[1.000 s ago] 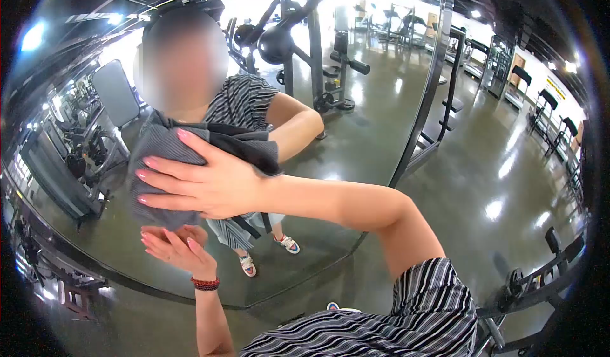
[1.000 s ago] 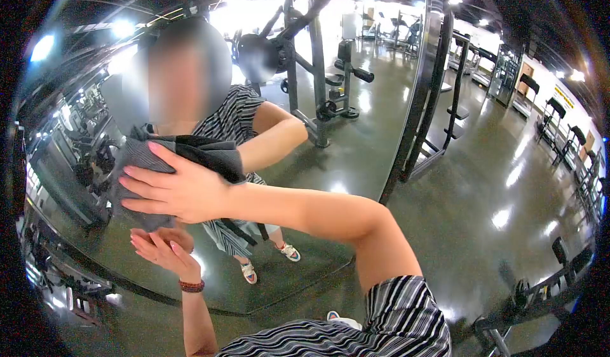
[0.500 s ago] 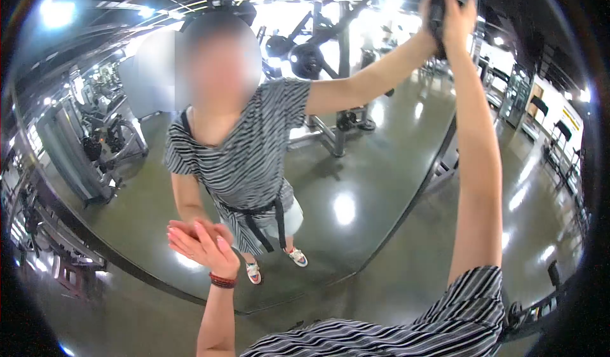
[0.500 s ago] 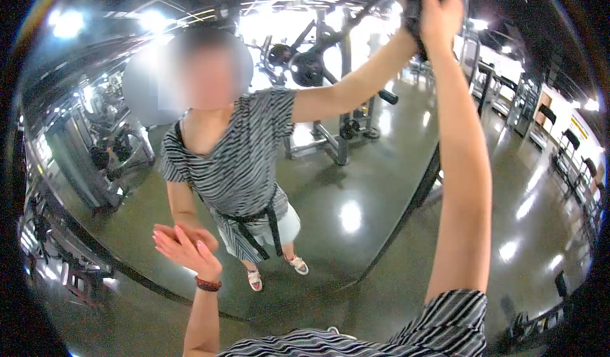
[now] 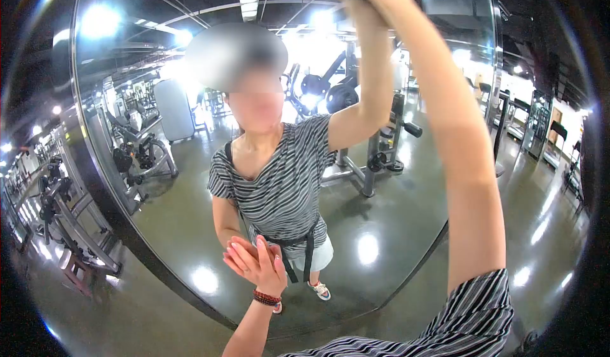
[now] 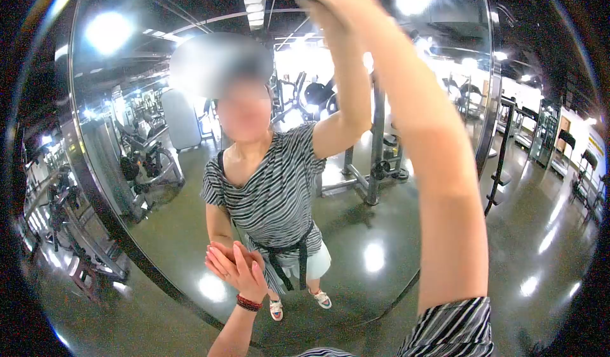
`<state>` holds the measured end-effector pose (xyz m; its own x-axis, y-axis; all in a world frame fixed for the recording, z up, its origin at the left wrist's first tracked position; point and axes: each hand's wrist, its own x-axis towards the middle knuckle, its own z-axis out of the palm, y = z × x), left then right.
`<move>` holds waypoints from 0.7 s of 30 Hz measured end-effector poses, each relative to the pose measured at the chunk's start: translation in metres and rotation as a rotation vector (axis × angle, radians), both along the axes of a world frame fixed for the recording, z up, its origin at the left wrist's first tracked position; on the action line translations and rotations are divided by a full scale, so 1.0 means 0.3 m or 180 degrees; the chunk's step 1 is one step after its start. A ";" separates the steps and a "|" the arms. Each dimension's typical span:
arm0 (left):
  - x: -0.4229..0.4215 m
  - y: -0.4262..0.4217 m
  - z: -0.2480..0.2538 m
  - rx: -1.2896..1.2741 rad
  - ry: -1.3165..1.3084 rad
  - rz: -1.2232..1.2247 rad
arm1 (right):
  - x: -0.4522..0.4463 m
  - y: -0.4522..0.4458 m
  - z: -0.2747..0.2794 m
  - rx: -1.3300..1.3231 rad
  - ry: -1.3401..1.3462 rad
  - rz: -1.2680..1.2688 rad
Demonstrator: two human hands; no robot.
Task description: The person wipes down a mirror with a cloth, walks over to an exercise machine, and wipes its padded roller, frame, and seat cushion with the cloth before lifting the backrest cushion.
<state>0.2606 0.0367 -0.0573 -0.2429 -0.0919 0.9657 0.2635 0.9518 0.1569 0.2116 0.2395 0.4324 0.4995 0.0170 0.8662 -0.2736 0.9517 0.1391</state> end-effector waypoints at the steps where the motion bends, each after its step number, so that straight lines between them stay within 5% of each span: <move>1: -0.002 0.006 -0.003 -0.0005 0.0007 -0.0006 | 0.109 -0.120 -0.034 0.0517 -0.0716 0.0635; 5: 0.006 0.002 -0.010 -0.0014 0.0000 -0.0106 | -0.005 -0.535 -0.104 0.1325 0.0167 0.0162; 7: 0.003 -0.016 -0.021 -0.0004 -0.0008 -0.0174 | 0.013 -0.711 -0.223 0.2137 -0.0753 -0.0110; 13: -0.002 -0.029 -0.029 -0.0019 0.0048 -0.0139 | 0.044 -0.817 -0.651 0.3830 -0.0880 -0.0119; 16: -0.006 -0.035 -0.037 -0.0020 0.0102 -0.0082 | 0.030 -0.701 -0.669 0.4210 -0.0987 0.0179; 21: -0.003 -0.036 -0.033 -0.0094 0.0084 -0.0025 | 0.039 -0.343 -0.427 0.3291 -0.0858 -0.0023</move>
<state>0.2598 0.0260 -0.0672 -0.2178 -0.0616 0.9740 0.2746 0.9538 0.1217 0.2234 0.1367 0.3042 0.2866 -0.7913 0.5401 -0.4105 0.4080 0.8155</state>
